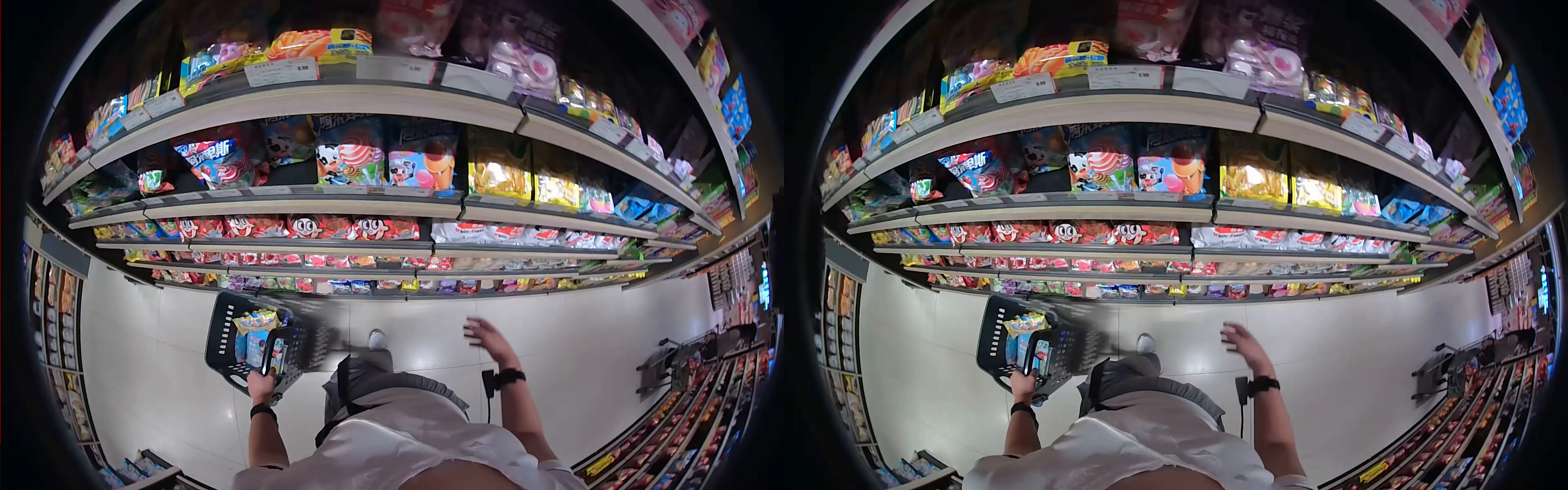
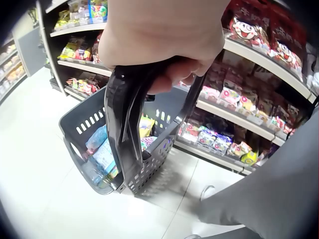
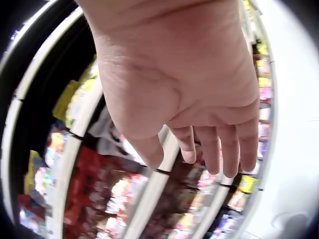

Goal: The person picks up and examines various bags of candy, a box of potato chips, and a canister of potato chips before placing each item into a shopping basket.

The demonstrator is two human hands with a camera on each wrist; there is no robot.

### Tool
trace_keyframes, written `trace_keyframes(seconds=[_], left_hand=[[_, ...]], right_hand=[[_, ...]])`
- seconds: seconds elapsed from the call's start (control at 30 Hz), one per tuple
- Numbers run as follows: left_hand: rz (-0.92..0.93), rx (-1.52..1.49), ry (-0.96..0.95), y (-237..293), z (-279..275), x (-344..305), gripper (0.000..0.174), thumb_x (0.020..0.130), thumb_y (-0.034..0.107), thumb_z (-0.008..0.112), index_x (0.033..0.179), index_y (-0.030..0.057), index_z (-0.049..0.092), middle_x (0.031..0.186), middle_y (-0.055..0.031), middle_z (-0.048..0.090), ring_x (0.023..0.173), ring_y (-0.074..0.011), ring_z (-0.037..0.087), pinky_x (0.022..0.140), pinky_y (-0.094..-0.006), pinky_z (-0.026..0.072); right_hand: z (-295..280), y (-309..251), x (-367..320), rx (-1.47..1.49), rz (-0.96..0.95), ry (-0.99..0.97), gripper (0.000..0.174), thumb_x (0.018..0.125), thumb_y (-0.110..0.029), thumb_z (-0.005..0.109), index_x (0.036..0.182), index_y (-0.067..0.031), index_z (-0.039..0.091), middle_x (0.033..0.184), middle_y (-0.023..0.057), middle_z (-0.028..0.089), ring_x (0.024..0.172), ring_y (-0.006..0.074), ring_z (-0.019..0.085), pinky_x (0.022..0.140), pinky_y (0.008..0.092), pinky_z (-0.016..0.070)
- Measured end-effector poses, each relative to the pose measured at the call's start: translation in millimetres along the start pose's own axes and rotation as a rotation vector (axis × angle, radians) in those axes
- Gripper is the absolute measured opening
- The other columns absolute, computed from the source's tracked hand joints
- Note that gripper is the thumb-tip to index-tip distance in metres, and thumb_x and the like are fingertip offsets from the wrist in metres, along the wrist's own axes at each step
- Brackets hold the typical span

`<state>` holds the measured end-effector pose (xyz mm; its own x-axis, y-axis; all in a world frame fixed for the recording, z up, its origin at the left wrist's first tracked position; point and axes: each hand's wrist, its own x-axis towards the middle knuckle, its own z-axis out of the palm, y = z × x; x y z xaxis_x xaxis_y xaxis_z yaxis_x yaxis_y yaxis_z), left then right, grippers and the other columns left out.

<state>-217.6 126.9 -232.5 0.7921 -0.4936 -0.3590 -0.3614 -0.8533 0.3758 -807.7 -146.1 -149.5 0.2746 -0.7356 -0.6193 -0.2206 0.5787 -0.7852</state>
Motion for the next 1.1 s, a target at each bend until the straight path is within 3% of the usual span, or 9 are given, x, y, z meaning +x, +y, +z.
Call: trace_keyframes(seconds=[0.13,0.23,0.3,0.5,0.7,0.8,0.9,1.0,1.1], left_hand=[[-0.039,0.006,0.013,12,-5,-3,0.040,0.077,0.034,0.077,0.094,-0.0018,0.074,0.085,-0.0234,0.072,0.084,-0.0390,0.071,0.076,-0.0448,0.0542],[-0.037,-0.097,-0.008,15,0,-4,0.039,0.078,0.034,0.075,0.095,-0.0011,0.074,0.085,-0.0228,0.072,0.084,-0.0388,0.071,0.075,-0.0450,0.0541],[-0.016,-0.124,0.027,16,11,-7,0.038,0.081,0.033,0.074,0.097,-0.0012,0.073,0.083,-0.0231,0.072,0.082,-0.0393,0.071,0.074,-0.0449,0.0536],[0.008,-0.240,0.025,50,34,-25,0.041,0.081,0.033,0.075,0.099,-0.0035,0.071,0.078,-0.0249,0.070,0.078,-0.0393,0.070,0.071,-0.0448,0.0531],[-0.021,-0.241,0.003,98,57,-56,0.041,0.080,0.034,0.077,0.092,-0.0050,0.070,0.069,-0.0227,0.068,0.067,-0.0372,0.069,0.066,-0.0444,0.0525],[-0.010,-0.318,-0.032,126,60,-72,0.043,0.081,0.034,0.078,0.091,-0.0062,0.069,0.068,-0.0195,0.068,0.064,-0.0286,0.069,0.063,-0.0407,0.0517],[0.042,-0.351,-0.057,128,74,-73,0.043,0.081,0.035,0.078,0.092,-0.0048,0.069,0.072,-0.0192,0.069,0.065,-0.0299,0.069,0.063,-0.0411,0.0513],[0.148,-0.172,-0.099,124,81,-57,0.050,0.080,0.043,0.078,0.103,-0.0006,0.067,0.070,-0.0157,0.068,0.066,-0.0309,0.069,0.064,-0.0417,0.0520],[0.216,-0.229,-0.079,182,37,-46,0.061,0.080,0.050,0.076,0.119,0.0054,0.062,0.088,-0.0161,0.070,0.076,-0.0329,0.068,0.069,-0.0419,0.0524]], right_hand=[[41,-207,17,-0.017,-0.408,-0.048,0.048,0.097,-0.026,0.065,0.139,-0.0066,0.053,0.126,0.0072,0.064,0.118,0.0185,0.060,0.100,0.0331,0.0478],[54,-279,45,0.033,-0.745,-0.095,0.044,0.097,-0.014,0.061,0.139,-0.0025,0.051,0.132,0.0125,0.062,0.125,0.0217,0.058,0.102,0.0332,0.0470],[72,-312,58,0.076,-0.793,0.022,0.046,0.094,-0.009,0.063,0.138,-0.0015,0.052,0.135,0.0167,0.059,0.127,0.0228,0.056,0.106,0.0334,0.0435],[74,-331,127,0.140,-0.855,0.120,0.056,0.088,-0.006,0.069,0.139,-0.0008,0.046,0.132,0.0160,0.058,0.123,0.0231,0.057,0.104,0.0336,0.0436],[78,-348,146,0.044,-0.667,0.163,0.056,0.084,-0.008,0.076,0.130,0.0044,0.047,0.116,0.0138,0.064,0.108,0.0191,0.062,0.097,0.0329,0.0479],[78,-352,145,0.020,-0.694,0.085,0.057,0.083,-0.012,0.079,0.127,0.0062,0.047,0.111,0.0132,0.068,0.101,0.0173,0.066,0.087,0.0292,0.0519],[85,-356,132,0.015,-0.702,0.087,0.053,0.083,-0.014,0.081,0.123,0.0070,0.052,0.111,0.0145,0.070,0.095,0.0164,0.068,0.078,0.0256,0.0533],[83,-362,134,-0.002,-0.680,-0.029,0.048,0.082,-0.016,0.082,0.118,0.0032,0.057,0.102,0.0051,0.067,0.090,0.0091,0.061,0.076,0.0243,0.0481],[86,-363,117,-0.189,-0.673,0.168,0.035,0.082,-0.017,0.083,0.101,0.0017,0.060,0.102,0.0094,0.068,0.092,0.0124,0.065,0.079,0.0264,0.0522]])
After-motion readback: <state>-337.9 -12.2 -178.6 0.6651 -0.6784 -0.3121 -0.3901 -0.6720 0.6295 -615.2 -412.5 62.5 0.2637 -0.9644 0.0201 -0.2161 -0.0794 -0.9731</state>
